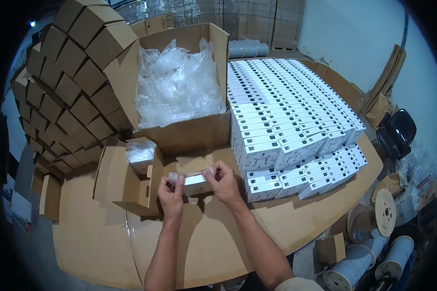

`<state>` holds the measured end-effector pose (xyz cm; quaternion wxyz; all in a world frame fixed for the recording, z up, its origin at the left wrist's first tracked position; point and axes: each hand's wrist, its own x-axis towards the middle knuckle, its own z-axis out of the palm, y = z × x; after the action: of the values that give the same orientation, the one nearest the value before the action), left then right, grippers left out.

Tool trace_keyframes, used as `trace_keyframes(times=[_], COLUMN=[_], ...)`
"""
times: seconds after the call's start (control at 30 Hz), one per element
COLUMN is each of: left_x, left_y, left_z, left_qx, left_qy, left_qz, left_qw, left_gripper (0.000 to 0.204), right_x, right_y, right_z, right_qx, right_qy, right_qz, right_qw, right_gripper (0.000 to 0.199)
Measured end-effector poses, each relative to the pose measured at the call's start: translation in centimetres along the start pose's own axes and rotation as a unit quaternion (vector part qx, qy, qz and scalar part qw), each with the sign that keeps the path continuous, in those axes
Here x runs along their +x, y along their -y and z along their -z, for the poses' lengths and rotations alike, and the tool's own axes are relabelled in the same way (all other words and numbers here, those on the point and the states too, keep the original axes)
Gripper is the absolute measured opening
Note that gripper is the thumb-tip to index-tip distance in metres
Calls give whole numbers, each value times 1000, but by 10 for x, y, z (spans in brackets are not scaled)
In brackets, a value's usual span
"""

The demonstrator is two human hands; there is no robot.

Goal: Packing small white electronic device boxes into bubble wrap sleeves and then into smaller cardboard boxes.

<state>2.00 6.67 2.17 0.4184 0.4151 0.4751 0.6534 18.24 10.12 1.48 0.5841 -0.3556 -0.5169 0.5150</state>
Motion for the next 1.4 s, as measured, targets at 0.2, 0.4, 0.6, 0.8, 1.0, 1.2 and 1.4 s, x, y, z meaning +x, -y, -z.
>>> trace_keyframes(times=[0.2, 0.4, 0.6, 0.8, 1.0, 1.2, 1.4], left_x=[5, 4, 6, 6, -3, -12, -9], left_y=[5, 6, 10, 8, -5, -15, -18], left_z=[-4, -8, -6, -3, -12, -9, -8], left_qx=[-6, -27, -25, -20, -45, 367, 446], left_qy=[-27, -48, -44, -35, -73, 2, 49], left_qz=[-11, -19, -27, -11, -112, -401, -380], left_qw=[1000, 998, 998, 999, 990, 839, 809], left_gripper=[24, 26, 25, 25, 34, 38, 30], right_x=[-3, -3, -6, -7, -4, -1, 0], right_y=[20, 19, 28, 25, 22, 15, 20], right_z=[-15, 12, 16, 9, 10, 15, 10], right_qx=[81, 27, -19, -126, -162, -131, -136], right_qy=[-16, 112, 147, 106, 99, 101, 104], right_qz=[11, 78, 38, -37, -8, -15, -9], right_qw=[997, 990, 988, 986, 982, 986, 985], right_gripper=[28, 39, 31, 29, 31, 30, 33])
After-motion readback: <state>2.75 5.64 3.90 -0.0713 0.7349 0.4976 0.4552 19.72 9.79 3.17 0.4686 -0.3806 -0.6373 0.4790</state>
